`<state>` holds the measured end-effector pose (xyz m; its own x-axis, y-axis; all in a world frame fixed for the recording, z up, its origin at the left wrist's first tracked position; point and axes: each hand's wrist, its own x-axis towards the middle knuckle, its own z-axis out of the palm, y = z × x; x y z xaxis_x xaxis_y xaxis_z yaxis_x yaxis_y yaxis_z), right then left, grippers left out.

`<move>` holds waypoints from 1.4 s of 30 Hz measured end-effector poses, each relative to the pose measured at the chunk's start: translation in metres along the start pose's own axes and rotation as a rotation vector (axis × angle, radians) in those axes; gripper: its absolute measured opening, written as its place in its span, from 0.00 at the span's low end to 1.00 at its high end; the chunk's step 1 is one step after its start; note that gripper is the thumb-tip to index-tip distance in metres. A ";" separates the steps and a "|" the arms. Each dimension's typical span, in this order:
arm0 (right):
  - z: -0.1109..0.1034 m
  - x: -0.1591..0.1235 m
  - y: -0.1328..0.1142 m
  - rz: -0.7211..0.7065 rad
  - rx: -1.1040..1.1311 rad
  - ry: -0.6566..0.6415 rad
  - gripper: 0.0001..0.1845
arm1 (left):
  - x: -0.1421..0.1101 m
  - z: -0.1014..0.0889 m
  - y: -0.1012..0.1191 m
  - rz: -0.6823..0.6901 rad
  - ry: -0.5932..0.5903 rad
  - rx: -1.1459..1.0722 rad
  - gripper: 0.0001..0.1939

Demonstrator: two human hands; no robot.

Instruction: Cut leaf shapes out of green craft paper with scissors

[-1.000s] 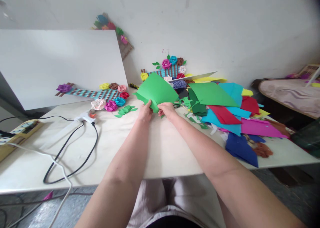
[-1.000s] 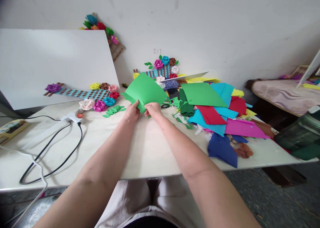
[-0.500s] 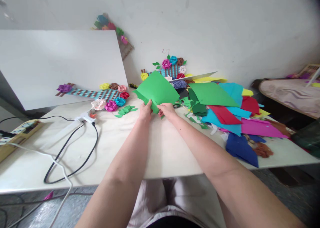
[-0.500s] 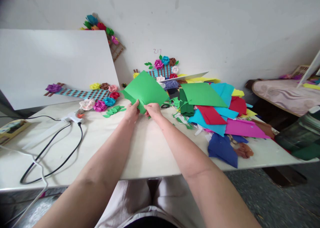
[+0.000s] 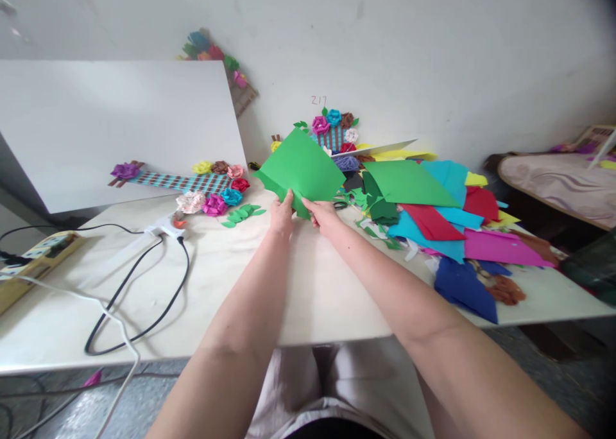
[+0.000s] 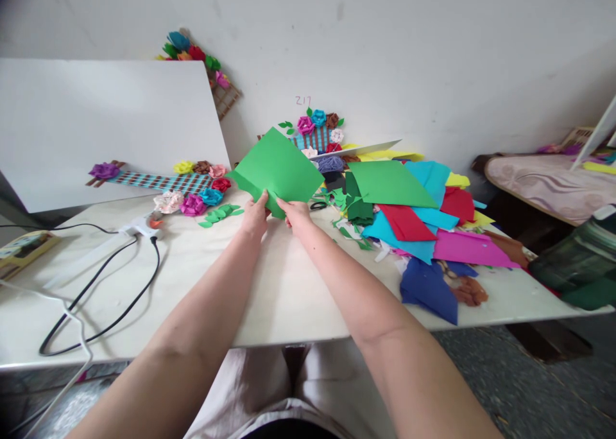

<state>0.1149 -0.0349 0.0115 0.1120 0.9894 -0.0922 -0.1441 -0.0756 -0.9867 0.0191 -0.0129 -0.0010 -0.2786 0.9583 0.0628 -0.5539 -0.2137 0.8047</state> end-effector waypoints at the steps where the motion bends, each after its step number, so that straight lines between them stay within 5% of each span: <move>1: 0.001 -0.002 -0.002 0.023 0.053 0.006 0.17 | -0.001 0.001 0.000 0.001 0.000 -0.006 0.13; 9: 0.011 -0.013 -0.012 0.128 0.344 0.167 0.12 | -0.008 0.010 -0.001 -0.020 0.096 -0.054 0.09; 16: 0.010 -0.010 -0.011 0.168 0.486 -0.004 0.12 | -0.008 0.010 -0.001 -0.047 0.145 -0.062 0.07; 42: 0.011 -0.007 -0.008 0.006 0.439 0.160 0.14 | -0.030 0.020 -0.002 -0.132 0.021 -0.193 0.13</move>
<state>0.1049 -0.0400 0.0219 0.2551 0.9550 -0.1512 -0.5439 0.0125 -0.8390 0.0446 -0.0376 0.0075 -0.2090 0.9766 -0.0499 -0.7259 -0.1208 0.6771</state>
